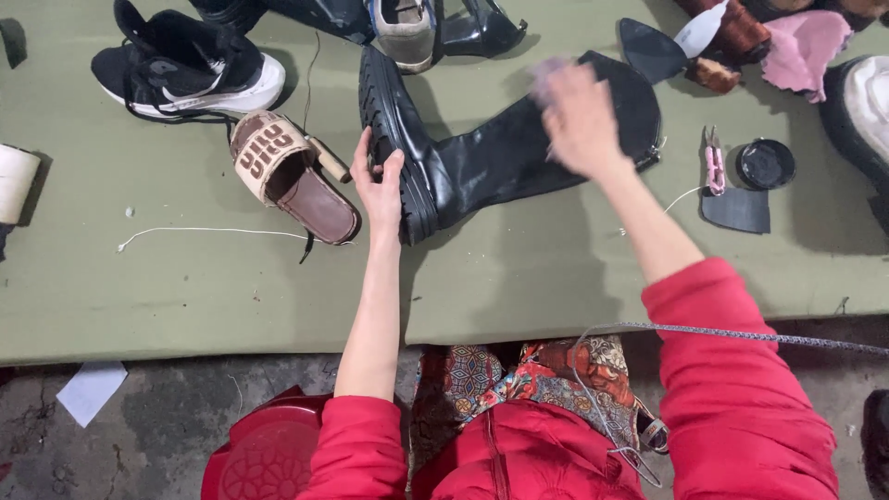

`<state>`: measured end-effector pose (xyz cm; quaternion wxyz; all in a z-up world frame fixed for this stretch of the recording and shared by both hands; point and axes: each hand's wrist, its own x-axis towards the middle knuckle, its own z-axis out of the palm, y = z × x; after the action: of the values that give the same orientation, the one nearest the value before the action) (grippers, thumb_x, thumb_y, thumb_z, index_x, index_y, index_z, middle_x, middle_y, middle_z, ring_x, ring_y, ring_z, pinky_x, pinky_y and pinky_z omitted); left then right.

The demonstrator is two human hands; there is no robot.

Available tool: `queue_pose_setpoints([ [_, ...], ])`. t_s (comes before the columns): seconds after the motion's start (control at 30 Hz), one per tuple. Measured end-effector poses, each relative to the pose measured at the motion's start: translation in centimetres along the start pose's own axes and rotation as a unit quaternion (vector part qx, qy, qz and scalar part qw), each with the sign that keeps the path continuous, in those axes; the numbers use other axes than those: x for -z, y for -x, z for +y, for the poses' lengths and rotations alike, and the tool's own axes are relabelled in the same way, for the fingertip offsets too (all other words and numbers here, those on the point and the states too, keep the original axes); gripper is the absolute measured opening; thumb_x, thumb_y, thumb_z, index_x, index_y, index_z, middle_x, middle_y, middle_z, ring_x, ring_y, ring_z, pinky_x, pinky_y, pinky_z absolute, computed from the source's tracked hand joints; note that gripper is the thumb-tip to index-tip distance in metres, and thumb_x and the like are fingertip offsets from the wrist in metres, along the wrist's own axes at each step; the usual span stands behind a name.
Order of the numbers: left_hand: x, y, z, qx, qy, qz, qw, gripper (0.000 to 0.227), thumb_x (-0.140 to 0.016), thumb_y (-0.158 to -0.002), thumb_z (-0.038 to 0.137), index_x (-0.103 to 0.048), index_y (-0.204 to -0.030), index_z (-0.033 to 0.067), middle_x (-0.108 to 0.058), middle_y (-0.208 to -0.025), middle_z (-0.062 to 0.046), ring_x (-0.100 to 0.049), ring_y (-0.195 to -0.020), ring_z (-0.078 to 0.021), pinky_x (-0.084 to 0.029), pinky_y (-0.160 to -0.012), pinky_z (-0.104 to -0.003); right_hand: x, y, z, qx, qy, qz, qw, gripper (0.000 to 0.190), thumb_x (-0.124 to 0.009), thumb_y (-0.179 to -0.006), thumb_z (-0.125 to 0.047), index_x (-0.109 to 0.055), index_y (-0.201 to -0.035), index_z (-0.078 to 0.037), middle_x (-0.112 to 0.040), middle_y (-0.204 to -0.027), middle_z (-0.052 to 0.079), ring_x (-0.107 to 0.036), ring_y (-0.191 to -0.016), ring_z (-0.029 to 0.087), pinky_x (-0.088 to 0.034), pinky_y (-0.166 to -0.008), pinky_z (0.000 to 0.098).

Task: The person cleans a black boot on a table using a cloth and a brush. They wipe the boot's surface with the cloth, then use the brush to scrub the boot, focusing on the sole and upper parts.

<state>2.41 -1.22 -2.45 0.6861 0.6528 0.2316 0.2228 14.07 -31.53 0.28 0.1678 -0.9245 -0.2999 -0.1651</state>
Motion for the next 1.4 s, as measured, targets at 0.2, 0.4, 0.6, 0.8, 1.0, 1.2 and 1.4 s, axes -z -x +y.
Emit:
queue_pose_setpoints([
  [0.2,0.1,-1.0,-2.0,-0.034,0.008,-0.002,0.999,0.064,-0.075,-0.083,0.033,-0.056,-0.144,0.0253,-0.045,-0.150,-0.009,-0.057,-0.117,-0.0090,-0.046,-0.101,-0.025,-1.5,1.8,2.4,-0.009,0.176,0.041,0.984,0.060,-0.066,-0.098,-0.017,-0.048,-0.152,0.001,-0.053,-0.151,0.023,-0.043,-0.137,0.042,-0.032,-0.104,0.0672],
  [0.4,0.1,-0.9,-1.9,-0.033,0.002,0.004,0.999,0.064,-0.075,-0.082,0.032,-0.057,-0.143,0.0276,-0.046,-0.146,-0.008,-0.057,-0.114,-0.0088,-0.045,-0.100,-0.025,-3.2,2.6,-0.3,-0.125,0.086,-0.015,0.988,0.072,-0.062,-0.100,-0.028,-0.032,-0.159,0.001,-0.028,-0.160,0.035,-0.023,-0.147,0.055,-0.021,-0.114,0.0758],
  [0.6,0.2,-0.4,-0.7,-0.003,0.000,-0.005,1.000,0.064,-0.074,-0.082,0.037,-0.056,-0.143,0.0293,-0.045,-0.145,-0.006,-0.054,-0.097,-0.0078,-0.049,-0.098,-0.024,0.7,4.6,2.3,-0.155,0.174,-0.053,0.971,0.074,-0.058,-0.101,-0.039,-0.038,-0.158,0.004,-0.037,-0.163,0.026,-0.027,-0.150,0.045,-0.016,-0.115,0.0715],
  [0.8,0.1,-0.1,-0.1,0.011,0.006,-0.007,1.000,0.064,-0.074,-0.083,0.036,-0.056,-0.143,0.0297,-0.044,-0.143,-0.005,-0.052,-0.093,-0.0072,-0.049,-0.096,-0.024,-1.8,6.2,2.2,-0.191,0.210,-0.001,0.959,0.078,-0.053,-0.108,-0.044,-0.037,-0.156,0.015,-0.035,-0.160,0.037,-0.025,-0.149,0.052,-0.015,-0.117,0.0688],
  [1.0,0.4,-2.2,-5.2,-0.078,-0.027,-0.007,0.997,0.065,-0.085,-0.089,0.045,-0.056,-0.147,0.0393,-0.051,-0.136,-0.010,-0.053,-0.095,-0.0124,-0.049,-0.096,-0.031,-7.9,7.7,-3.3,0.083,0.031,0.122,0.989,0.054,-0.061,-0.105,-0.027,-0.053,-0.150,0.002,-0.050,-0.149,0.031,-0.046,-0.141,0.047,-0.035,-0.109,0.0648],
  [1.2,0.3,-2.4,-5.7,-0.074,-0.033,-0.006,0.997,0.065,-0.084,-0.089,0.045,-0.055,-0.147,0.0388,-0.051,-0.136,-0.009,-0.052,-0.096,-0.0120,-0.049,-0.096,-0.030,-9.5,6.4,-12.9,0.022,-0.079,0.021,0.996,0.055,-0.049,-0.109,-0.035,-0.049,-0.150,0.002,-0.044,-0.157,0.028,-0.040,-0.148,0.041,-0.026,-0.120,0.0602],
  [1.4,0.4,-1.8,-4.5,-0.069,-0.035,-0.009,0.997,0.064,-0.083,-0.090,0.045,-0.055,-0.147,0.0396,-0.050,-0.138,-0.009,-0.053,-0.097,-0.0131,-0.049,-0.097,-0.030,-7.8,5.2,-14.5,0.006,-0.070,-0.047,0.996,0.054,-0.039,-0.112,-0.038,-0.045,-0.154,-0.003,-0.041,-0.161,0.020,-0.036,-0.152,0.031,-0.014,-0.125,0.0553],
])
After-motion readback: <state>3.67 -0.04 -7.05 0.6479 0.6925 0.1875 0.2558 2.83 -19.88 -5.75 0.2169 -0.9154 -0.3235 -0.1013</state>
